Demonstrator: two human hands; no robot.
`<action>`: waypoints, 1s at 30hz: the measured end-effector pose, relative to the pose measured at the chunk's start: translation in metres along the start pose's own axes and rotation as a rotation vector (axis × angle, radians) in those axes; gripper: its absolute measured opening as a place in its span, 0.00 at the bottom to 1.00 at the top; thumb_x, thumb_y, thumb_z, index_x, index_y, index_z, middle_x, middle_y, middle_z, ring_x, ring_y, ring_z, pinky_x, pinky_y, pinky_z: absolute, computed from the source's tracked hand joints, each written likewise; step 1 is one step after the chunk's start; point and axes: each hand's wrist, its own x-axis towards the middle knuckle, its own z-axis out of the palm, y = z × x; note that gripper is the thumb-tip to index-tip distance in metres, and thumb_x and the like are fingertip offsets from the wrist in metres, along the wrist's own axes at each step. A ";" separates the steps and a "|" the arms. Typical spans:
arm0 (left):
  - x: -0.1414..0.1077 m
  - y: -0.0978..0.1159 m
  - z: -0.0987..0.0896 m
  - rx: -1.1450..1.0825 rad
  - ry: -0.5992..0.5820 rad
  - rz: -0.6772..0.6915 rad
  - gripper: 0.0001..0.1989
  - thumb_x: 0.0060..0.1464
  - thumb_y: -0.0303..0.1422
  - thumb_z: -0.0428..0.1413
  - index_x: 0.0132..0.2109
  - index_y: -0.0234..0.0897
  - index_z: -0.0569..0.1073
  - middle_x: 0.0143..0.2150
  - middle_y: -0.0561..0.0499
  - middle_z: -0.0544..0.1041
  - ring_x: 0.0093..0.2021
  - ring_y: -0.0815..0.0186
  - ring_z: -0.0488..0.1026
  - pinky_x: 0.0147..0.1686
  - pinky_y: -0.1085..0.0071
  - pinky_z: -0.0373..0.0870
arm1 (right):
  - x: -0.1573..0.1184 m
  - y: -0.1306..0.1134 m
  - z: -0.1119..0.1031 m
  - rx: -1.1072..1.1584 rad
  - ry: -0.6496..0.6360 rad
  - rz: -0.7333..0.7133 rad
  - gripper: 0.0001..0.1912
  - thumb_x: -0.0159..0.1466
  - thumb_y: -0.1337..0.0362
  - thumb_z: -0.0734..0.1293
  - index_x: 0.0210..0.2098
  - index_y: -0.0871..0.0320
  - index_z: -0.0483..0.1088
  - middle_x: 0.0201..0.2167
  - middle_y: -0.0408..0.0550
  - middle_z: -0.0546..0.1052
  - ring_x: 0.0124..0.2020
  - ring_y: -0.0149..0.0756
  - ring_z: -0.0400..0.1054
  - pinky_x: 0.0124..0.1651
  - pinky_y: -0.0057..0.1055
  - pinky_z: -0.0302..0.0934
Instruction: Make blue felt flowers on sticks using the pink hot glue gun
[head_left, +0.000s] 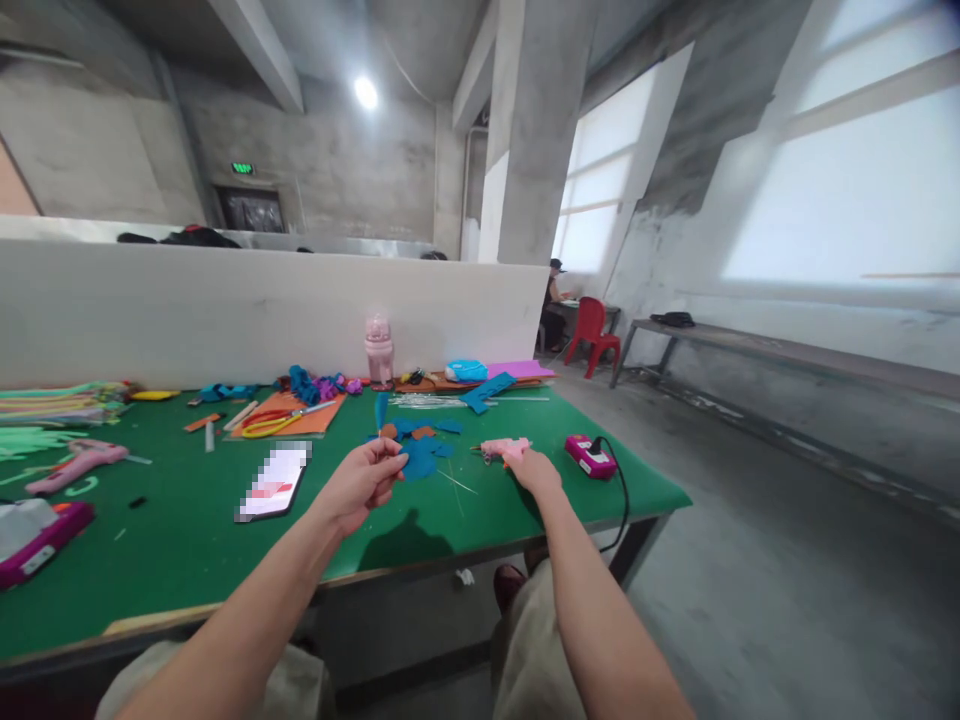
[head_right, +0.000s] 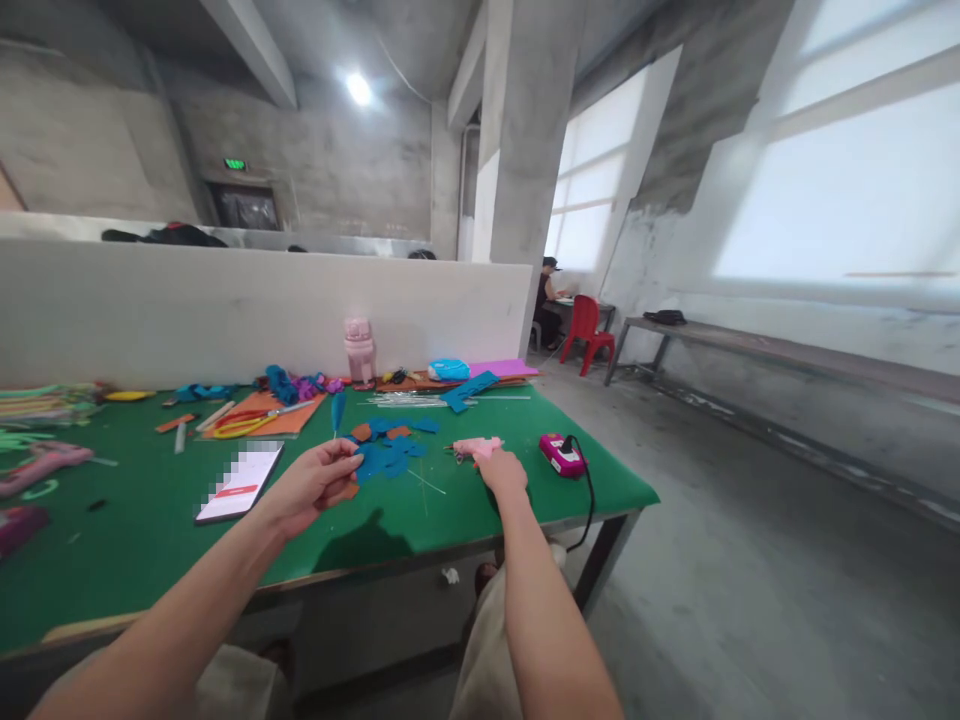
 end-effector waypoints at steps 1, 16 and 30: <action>-0.003 0.003 0.001 0.043 0.016 0.020 0.14 0.42 0.37 0.59 0.32 0.37 0.62 0.17 0.60 0.65 0.11 0.82 0.46 0.11 0.82 0.39 | -0.003 -0.003 -0.002 0.001 0.050 0.043 0.24 0.56 0.51 0.59 0.41 0.65 0.68 0.37 0.63 0.72 0.38 0.46 0.68 0.38 0.35 0.57; -0.001 -0.019 0.000 0.529 0.087 0.291 0.07 0.42 0.34 0.55 0.27 0.35 0.67 0.23 0.55 0.68 0.24 0.70 0.66 0.26 0.74 0.62 | -0.067 -0.095 0.012 1.371 -0.555 -0.389 0.16 0.51 0.52 0.66 0.24 0.61 0.70 0.22 0.42 0.69 0.25 0.27 0.60 0.33 0.26 0.54; 0.000 -0.029 0.007 0.530 0.009 0.243 0.06 0.43 0.34 0.56 0.27 0.36 0.68 0.19 0.56 0.67 0.22 0.70 0.64 0.24 0.76 0.58 | -0.070 -0.090 0.016 1.244 -0.376 -0.324 0.03 0.45 0.67 0.65 0.19 0.61 0.68 0.15 0.36 0.65 0.19 0.24 0.56 0.26 0.23 0.50</action>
